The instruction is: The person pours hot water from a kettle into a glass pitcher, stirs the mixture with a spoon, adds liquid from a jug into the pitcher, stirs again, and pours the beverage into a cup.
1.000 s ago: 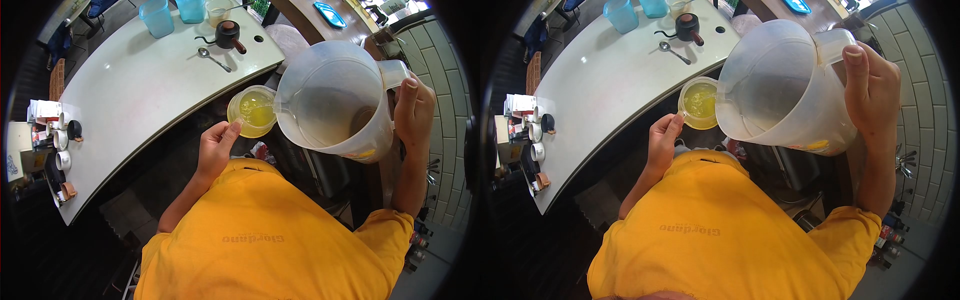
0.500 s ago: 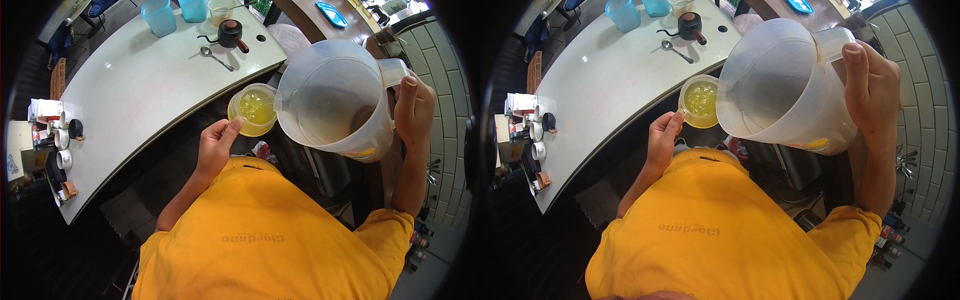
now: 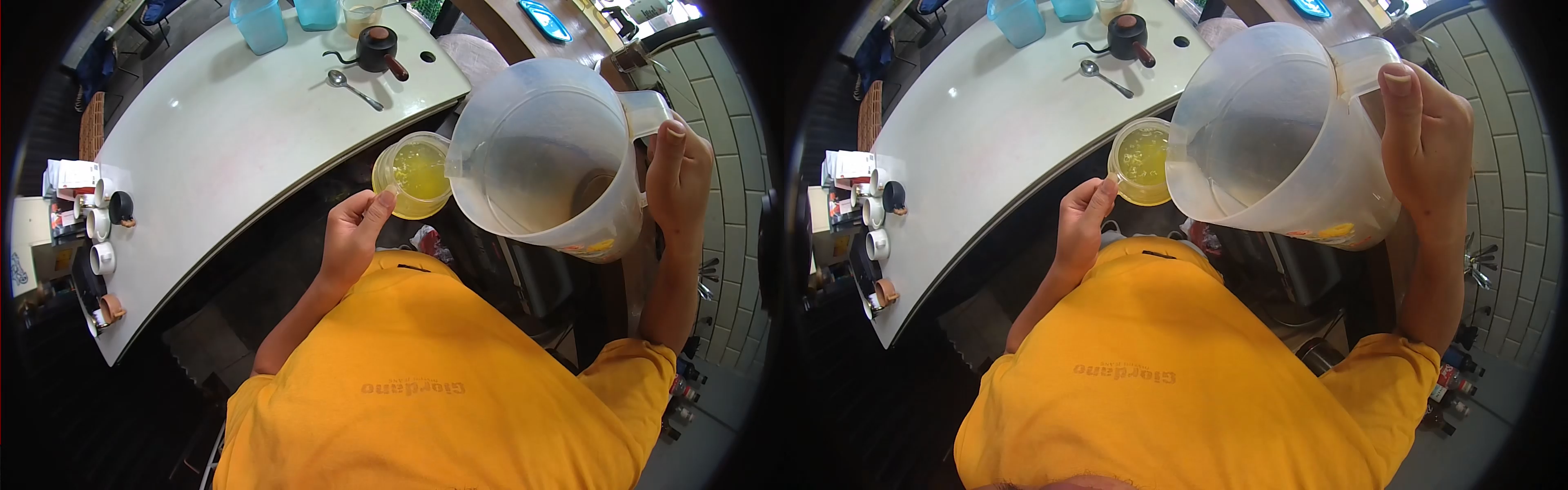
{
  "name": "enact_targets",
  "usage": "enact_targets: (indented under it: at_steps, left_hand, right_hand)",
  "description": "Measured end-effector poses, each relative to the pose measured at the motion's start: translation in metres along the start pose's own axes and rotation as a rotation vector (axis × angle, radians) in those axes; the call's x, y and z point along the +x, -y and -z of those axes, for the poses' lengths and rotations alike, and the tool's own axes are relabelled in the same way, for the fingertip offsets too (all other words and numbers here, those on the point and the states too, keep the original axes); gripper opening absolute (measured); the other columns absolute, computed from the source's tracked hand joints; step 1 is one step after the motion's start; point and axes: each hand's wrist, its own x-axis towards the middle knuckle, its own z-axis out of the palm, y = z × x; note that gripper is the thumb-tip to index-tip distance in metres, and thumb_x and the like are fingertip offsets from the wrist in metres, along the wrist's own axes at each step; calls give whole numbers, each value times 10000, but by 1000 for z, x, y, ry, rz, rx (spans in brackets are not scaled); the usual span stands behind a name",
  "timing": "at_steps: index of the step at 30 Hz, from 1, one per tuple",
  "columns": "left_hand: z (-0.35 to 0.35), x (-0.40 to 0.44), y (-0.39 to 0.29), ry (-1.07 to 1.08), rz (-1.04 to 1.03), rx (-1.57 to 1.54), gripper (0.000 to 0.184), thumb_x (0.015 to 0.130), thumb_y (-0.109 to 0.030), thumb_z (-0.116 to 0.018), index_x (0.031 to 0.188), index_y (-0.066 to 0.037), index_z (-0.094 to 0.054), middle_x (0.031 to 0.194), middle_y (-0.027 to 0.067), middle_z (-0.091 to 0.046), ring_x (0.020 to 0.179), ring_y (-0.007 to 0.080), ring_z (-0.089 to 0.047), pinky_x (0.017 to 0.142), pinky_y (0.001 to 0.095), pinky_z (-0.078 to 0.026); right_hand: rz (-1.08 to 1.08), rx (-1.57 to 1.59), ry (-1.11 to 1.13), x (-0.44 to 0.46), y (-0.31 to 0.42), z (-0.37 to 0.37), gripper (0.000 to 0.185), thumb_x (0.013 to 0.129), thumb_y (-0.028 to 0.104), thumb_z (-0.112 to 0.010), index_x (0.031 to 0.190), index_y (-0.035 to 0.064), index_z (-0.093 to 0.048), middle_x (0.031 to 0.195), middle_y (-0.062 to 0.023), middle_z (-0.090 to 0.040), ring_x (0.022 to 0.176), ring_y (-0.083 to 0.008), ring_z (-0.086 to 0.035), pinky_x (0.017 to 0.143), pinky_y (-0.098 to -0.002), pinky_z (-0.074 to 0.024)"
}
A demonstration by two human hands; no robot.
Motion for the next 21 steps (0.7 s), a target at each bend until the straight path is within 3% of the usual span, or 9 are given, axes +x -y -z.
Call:
enact_targets:
  at_steps: [21]
  left_hand:
    - [13,6,-7,-2,-2,2,333,961,-248,-590,706,-34,-575,629,-111,-367,601,3,-264,509,213,-203]
  right_hand:
    - [-6,-16,-13,9,10,-9,502,1003,387,-443,716,-15,-532,523,-12,-354,508,-94,-310,465,-291,-257]
